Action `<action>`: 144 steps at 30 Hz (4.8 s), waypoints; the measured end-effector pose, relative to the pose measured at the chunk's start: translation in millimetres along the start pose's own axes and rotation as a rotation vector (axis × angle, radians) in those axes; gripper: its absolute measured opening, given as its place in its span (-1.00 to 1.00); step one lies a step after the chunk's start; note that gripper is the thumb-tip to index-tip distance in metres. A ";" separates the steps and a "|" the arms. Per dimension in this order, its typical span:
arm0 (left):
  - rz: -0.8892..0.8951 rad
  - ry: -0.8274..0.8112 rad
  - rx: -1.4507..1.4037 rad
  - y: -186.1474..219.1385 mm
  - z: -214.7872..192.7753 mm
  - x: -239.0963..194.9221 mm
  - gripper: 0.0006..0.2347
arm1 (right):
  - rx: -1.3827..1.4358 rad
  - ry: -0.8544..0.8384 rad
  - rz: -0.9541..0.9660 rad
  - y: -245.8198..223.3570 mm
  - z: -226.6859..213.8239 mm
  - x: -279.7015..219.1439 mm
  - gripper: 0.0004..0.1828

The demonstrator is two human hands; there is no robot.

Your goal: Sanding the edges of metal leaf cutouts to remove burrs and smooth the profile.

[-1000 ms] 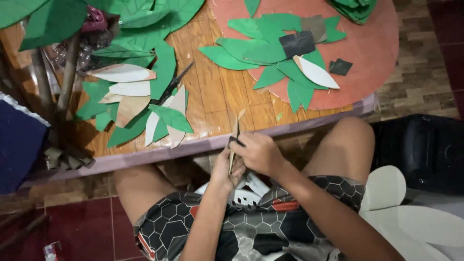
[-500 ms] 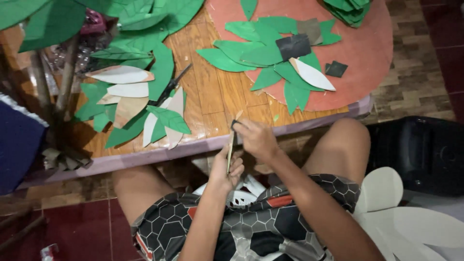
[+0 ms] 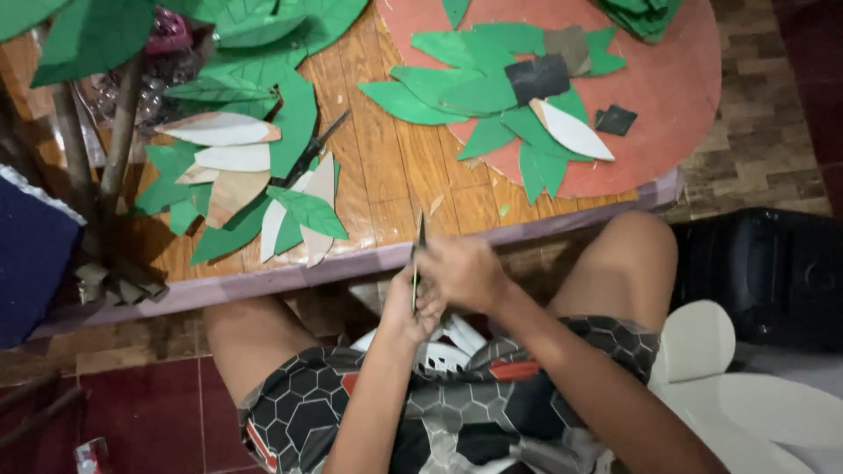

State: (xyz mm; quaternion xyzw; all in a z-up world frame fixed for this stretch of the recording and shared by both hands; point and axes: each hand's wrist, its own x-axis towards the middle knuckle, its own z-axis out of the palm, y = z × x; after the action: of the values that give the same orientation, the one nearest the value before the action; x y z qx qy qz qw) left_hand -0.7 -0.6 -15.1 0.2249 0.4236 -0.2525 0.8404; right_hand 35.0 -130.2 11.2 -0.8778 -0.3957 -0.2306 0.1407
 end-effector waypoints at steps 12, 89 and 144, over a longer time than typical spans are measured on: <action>0.014 -0.013 -0.014 11.2 24.4 -31.2 -0.72 | 0.092 -0.016 -0.147 -14.8 8.1 -8.9 -0.74; 0.821 -0.311 0.732 35.3 24.6 -67.3 -0.91 | 1.404 -0.069 1.019 40.6 -77.4 46.8 -0.86; 0.250 -0.004 0.414 1.3 20.4 -27.2 -0.56 | 0.723 -0.323 0.737 25.2 -30.6 22.3 -0.85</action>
State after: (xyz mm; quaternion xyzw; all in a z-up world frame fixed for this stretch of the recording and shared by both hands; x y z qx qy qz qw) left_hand -1.6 -5.4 18.6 0.4427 0.3300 -0.2283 0.8019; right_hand 58.1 -145.6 47.2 -0.8784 -0.1323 0.1228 0.4425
